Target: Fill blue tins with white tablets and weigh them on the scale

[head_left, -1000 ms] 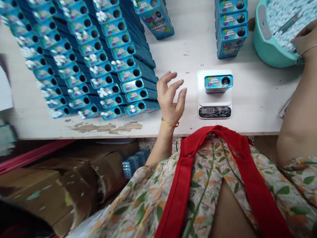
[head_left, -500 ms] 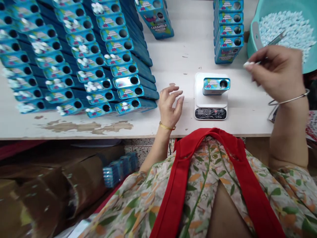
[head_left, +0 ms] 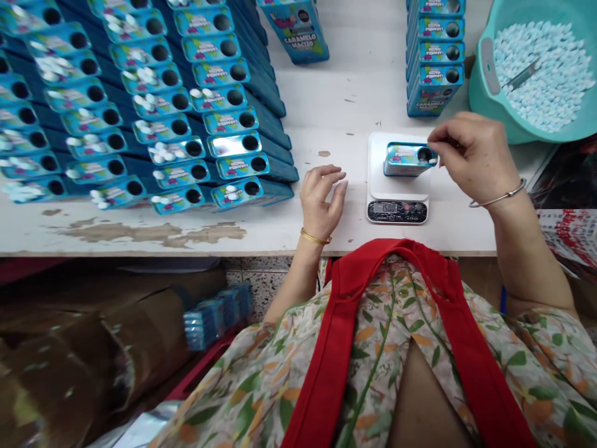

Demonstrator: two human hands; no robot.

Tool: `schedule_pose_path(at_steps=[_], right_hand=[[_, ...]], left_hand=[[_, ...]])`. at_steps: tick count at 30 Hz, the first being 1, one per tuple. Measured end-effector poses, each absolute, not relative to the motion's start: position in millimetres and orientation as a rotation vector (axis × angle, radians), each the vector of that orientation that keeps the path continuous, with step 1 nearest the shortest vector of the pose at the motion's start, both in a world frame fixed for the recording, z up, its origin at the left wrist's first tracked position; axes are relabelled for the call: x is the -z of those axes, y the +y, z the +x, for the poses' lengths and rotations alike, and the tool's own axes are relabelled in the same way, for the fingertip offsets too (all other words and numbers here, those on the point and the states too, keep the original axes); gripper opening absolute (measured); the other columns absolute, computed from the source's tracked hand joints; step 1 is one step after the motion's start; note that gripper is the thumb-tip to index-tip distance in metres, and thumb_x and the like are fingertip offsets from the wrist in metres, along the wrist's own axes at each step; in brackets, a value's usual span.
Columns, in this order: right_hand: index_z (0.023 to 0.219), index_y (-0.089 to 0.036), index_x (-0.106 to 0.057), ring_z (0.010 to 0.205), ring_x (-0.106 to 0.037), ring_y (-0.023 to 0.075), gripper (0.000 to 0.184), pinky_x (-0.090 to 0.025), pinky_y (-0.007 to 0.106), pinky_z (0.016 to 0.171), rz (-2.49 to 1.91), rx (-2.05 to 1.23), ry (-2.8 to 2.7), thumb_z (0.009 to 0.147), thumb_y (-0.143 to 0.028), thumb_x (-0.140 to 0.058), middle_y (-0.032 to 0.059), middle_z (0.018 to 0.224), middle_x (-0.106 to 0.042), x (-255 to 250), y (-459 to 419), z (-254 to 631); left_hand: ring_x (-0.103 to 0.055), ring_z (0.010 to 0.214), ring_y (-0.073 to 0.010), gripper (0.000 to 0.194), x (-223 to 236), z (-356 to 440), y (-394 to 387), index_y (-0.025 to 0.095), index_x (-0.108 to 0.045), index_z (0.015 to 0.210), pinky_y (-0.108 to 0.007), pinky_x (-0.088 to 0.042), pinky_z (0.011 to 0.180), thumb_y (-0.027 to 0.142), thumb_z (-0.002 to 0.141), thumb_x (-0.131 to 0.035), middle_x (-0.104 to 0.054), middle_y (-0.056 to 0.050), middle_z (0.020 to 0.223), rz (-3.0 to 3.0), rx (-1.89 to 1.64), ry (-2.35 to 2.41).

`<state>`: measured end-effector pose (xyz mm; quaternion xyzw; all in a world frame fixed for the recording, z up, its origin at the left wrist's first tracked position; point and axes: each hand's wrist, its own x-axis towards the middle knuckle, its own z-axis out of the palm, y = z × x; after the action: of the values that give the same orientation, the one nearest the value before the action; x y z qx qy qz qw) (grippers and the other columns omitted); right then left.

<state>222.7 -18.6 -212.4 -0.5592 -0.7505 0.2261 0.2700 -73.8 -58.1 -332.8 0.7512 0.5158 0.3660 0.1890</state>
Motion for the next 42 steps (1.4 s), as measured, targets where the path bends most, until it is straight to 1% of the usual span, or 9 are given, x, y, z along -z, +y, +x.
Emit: schedule_pose_path(at_steps=[3,5,8,11,15,20,25,30,42], right_hand=[[0.087,-0.023,-0.072,0.087,-0.067,0.0226,0.011,-0.055,0.04,0.089,-1.553,-0.547,-1.897,0.095,-0.029,-0.068,0.0059,0.086,-0.071,211.8,-24.0,232.5],[0.094,-0.022,-0.072,0.084,-0.066,0.0217,0.015,-0.054,0.04,0.088,-1.569,-0.537,-1.801,0.098,-0.036,-0.067,0.0068,0.088,-0.069,214.9,-29.5,241.6],[0.099,-0.021,-0.075,0.073,-0.06,0.0163,0.025,-0.053,0.034,0.076,-1.558,-0.519,-1.748,0.099,-0.045,-0.066,0.0066,0.089,-0.067,223.0,-38.9,250.7],[0.102,-0.021,-0.076,0.068,-0.055,0.0118,0.028,-0.051,0.029,0.066,-1.519,-0.503,-1.798,0.096,-0.048,-0.068,0.0048,0.093,-0.066,231.3,-45.9,250.0],[0.108,-0.026,-0.075,0.079,-0.06,0.0149,0.032,-0.053,0.029,0.066,-1.476,-0.538,-1.836,0.094,-0.053,-0.068,0.005,0.101,-0.062,239.2,-48.4,243.1],[0.114,-0.027,-0.072,0.085,-0.062,0.0184,0.032,-0.057,0.033,0.071,-1.441,-0.644,-1.901,0.091,-0.049,-0.072,0.0067,0.108,-0.06,244.5,-44.8,239.4],[0.103,-0.025,-0.072,0.089,-0.059,0.0204,0.019,-0.054,0.034,0.071,-1.41,-0.637,-1.932,0.093,-0.041,-0.069,0.007,0.104,-0.058,247.0,-41.5,236.1],[0.092,-0.023,-0.07,0.096,-0.059,0.024,0.018,-0.053,0.04,0.083,-1.407,-0.654,-1.907,0.096,-0.039,-0.065,0.0081,0.099,-0.058,245.1,-40.4,228.2],[0.096,-0.025,-0.073,0.104,-0.061,0.0251,0.025,-0.054,0.042,0.092,-1.526,-0.62,-1.858,0.098,-0.048,-0.061,0.0076,0.104,-0.058,234.1,-34.8,213.5]], left_hand=[[-0.065,0.112,-0.0199,0.023,333.8,-74.1,-56.0,0.024,-0.068,0.112,-0.04,-0.052,0.103,0.037,0.106,-0.05,-0.069,-0.006,0.114,2.092,-0.999,1.455],[-0.065,0.111,-0.0195,0.024,334.3,-74.1,-54.7,0.024,-0.068,0.112,-0.04,-0.053,0.102,0.038,0.107,-0.05,-0.069,-0.006,0.112,2.087,-0.989,1.459],[-0.066,0.108,-0.0189,0.024,334.6,-74.0,-53.3,0.023,-0.068,0.11,-0.039,-0.054,0.101,0.039,0.107,-0.049,-0.069,-0.005,0.109,2.081,-0.97,1.467],[-0.066,0.106,-0.0185,0.023,333.3,-73.3,-52.7,0.023,-0.068,0.11,-0.038,-0.054,0.1,0.037,0.107,-0.05,-0.069,-0.005,0.107,2.078,-0.987,1.439],[-0.067,0.104,-0.0182,0.024,330.5,-72.2,-52.8,0.022,-0.068,0.108,-0.037,-0.054,0.098,0.038,0.107,-0.049,-0.071,-0.005,0.105,2.097,-1.003,1.437],[-0.068,0.102,-0.0179,0.027,330.8,-70.7,-53.5,0.022,-0.068,0.106,-0.037,-0.055,0.095,0.04,0.107,-0.049,-0.071,-0.005,0.103,2.104,-0.988,1.46],[-0.068,0.098,-0.0165,0.027,331.5,-69.3,-52.8,0.022,-0.069,0.104,-0.037,-0.056,0.09,0.04,0.108,-0.049,-0.072,-0.004,0.101,2.131,-1.022,1.43],[-0.068,0.099,-0.017,0.026,331.2,-68.3,-52.3,0.022,-0.069,0.104,-0.037,-0.056,0.092,0.038,0.107,-0.049,-0.072,-0.004,0.101,2.116,-1.016,1.417],[-0.069,0.101,-0.0186,0.03,328.7,-62.5,-52.2,0.023,-0.069,0.103,-0.037,-0.056,0.093,0.044,0.107,-0.047,-0.072,-0.006,0.101,2.111,-0.921,1.455]])
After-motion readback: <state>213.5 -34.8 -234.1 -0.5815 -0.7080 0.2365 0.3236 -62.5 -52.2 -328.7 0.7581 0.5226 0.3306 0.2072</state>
